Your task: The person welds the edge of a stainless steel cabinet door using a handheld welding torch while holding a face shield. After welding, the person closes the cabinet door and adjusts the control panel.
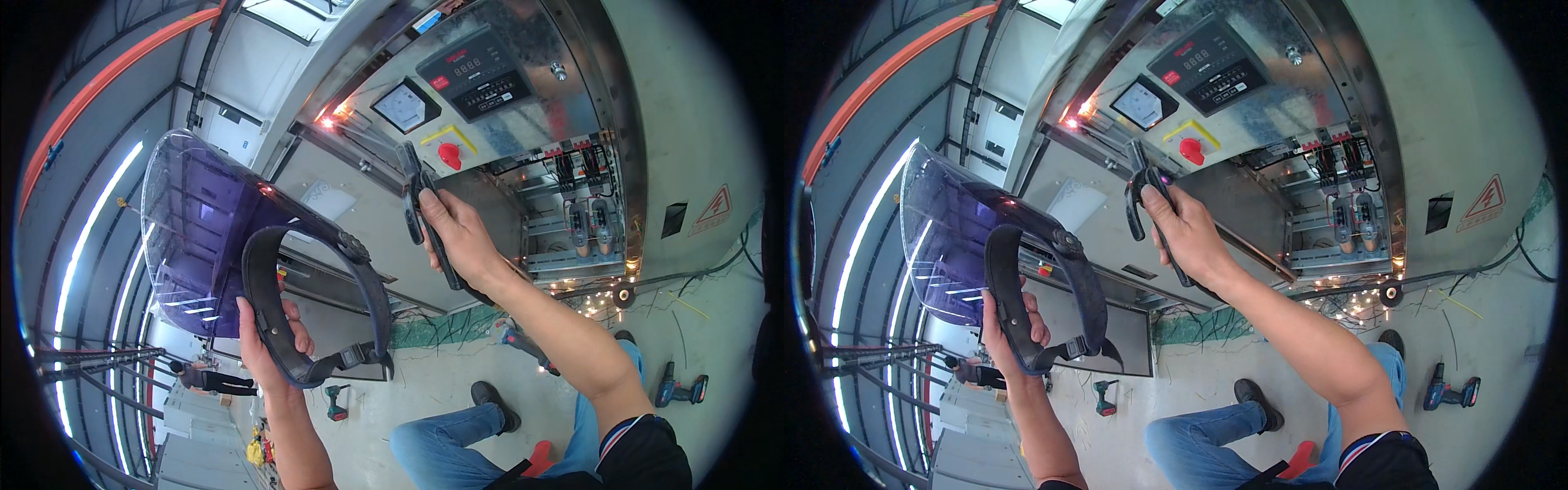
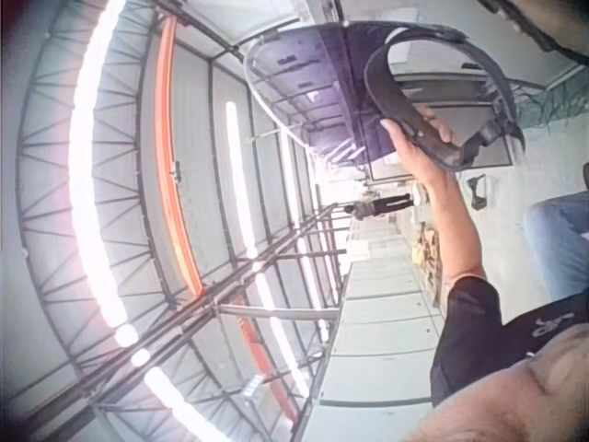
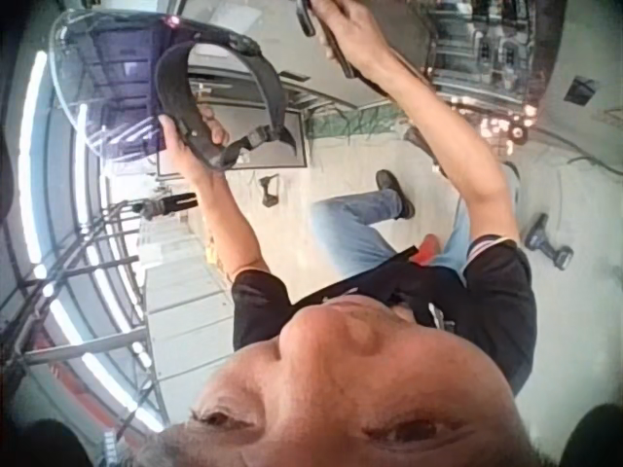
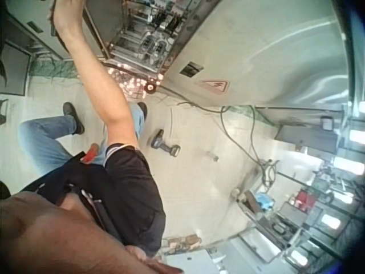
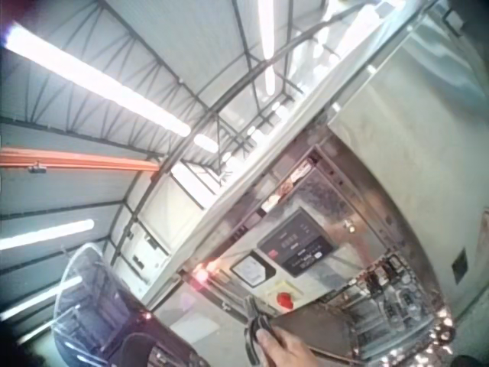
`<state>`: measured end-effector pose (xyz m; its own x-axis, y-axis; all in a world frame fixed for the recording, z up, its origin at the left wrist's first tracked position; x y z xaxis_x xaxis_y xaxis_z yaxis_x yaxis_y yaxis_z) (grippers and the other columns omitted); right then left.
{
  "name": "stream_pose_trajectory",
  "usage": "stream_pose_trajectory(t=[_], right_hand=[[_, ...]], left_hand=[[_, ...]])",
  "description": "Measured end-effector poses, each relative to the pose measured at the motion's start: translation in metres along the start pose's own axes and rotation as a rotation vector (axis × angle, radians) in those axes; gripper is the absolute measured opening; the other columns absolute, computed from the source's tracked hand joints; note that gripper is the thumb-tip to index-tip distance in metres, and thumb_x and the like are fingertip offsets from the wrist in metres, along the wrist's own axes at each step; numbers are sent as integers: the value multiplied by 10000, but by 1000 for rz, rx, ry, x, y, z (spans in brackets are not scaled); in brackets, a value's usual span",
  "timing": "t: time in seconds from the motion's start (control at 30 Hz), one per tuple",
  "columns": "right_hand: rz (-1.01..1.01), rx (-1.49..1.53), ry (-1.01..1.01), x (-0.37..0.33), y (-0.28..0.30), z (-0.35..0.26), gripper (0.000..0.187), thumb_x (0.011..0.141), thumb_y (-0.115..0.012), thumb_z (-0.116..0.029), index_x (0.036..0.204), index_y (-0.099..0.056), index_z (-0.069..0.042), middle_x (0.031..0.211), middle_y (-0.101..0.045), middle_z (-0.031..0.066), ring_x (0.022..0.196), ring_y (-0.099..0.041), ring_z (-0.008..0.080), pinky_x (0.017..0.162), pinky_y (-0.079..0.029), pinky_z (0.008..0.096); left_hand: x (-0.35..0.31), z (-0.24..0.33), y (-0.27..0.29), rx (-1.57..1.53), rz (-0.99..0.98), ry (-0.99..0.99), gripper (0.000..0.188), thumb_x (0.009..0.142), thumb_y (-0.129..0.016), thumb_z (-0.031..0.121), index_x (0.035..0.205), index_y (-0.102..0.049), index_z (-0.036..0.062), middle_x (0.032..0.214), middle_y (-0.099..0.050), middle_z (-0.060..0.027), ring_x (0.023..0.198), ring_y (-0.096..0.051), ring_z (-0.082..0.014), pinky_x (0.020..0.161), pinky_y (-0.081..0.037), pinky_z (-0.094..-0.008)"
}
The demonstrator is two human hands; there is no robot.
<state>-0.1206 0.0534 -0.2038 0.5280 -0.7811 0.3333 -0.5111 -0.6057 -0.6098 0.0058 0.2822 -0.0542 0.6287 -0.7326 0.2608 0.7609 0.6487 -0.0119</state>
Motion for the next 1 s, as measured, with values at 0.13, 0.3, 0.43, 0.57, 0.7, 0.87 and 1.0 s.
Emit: stream_pose_trajectory(t=[0.13,0.3,0.43,0.57,0.7,0.87,1.0], right_hand=[[4,-7,-7,1,2,1,576,1055,-505,-602,1031,-573,-31,640,-529,10,481,-531,101,455,-436,274],[17,-8,-67,1,0,5,564,1059,-516,-581,1073,-588,-22,642,-530,8,484,-529,96,461,-437,271],[1,122,48,5,-4,6,508,1075,-525,-521,1146,-617,-27,670,-548,5,516,-530,87,505,-449,265],[11,42,-34,0,4,4,458,1093,-522,-455,1079,-628,-10,818,-565,-8,755,-488,84,687,-437,278],[10,-56,-119,-6,4,7,429,1089,-525,-442,1202,-603,-35,866,-605,26,737,-559,107,677,-490,287],[34,-13,-16,-3,10,15,501,1074,-516,-532,1186,-589,-49,827,-599,35,595,-571,87,563,-496,255],[-19,47,1,-1,7,4,537,1038,-547,-599,989,-541,-64,641,-502,1,496,-500,74,482,-435,256]], left_hand=[[2,-2,-4,20,-27,44,630,1119,-319,529,1356,-544,-11,852,-624,-81,471,-562,-154,414,-439,-288],[1,-9,-15,93,-48,129,621,1114,-340,535,1312,-574,-4,836,-647,-84,486,-579,-170,441,-467,-303],[2,-15,-37,138,-44,231,633,1106,-359,549,1280,-604,-7,809,-658,-87,488,-577,-166,451,-472,-300],[5,-25,-51,227,-147,190,613,1124,-333,503,1282,-598,-28,798,-630,-100,446,-514,-153,433,-432,-286],[3,-23,-55,233,-144,162,606,1121,-346,506,1256,-612,-22,779,-625,-93,447,-522,-145,424,-432,-279],[10,-9,-27,95,256,55,633,1080,-405,594,1275,-600,24,749,-615,-60,487,-568,-159,394,-433,-298],[19,2,6,-59,-88,-33,633,1124,-288,528,1356,-514,-15,900,-633,-94,489,-540,-151,418,-449,-289]])
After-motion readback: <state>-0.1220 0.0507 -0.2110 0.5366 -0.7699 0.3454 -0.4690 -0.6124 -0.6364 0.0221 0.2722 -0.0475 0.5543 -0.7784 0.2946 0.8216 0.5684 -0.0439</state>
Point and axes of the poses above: each hand's wrist, its own x-axis towards the middle knuckle, its own y-axis out of the back of the hand, z = x × y, the point moved 4 cm from there along x, towards the middle knuckle
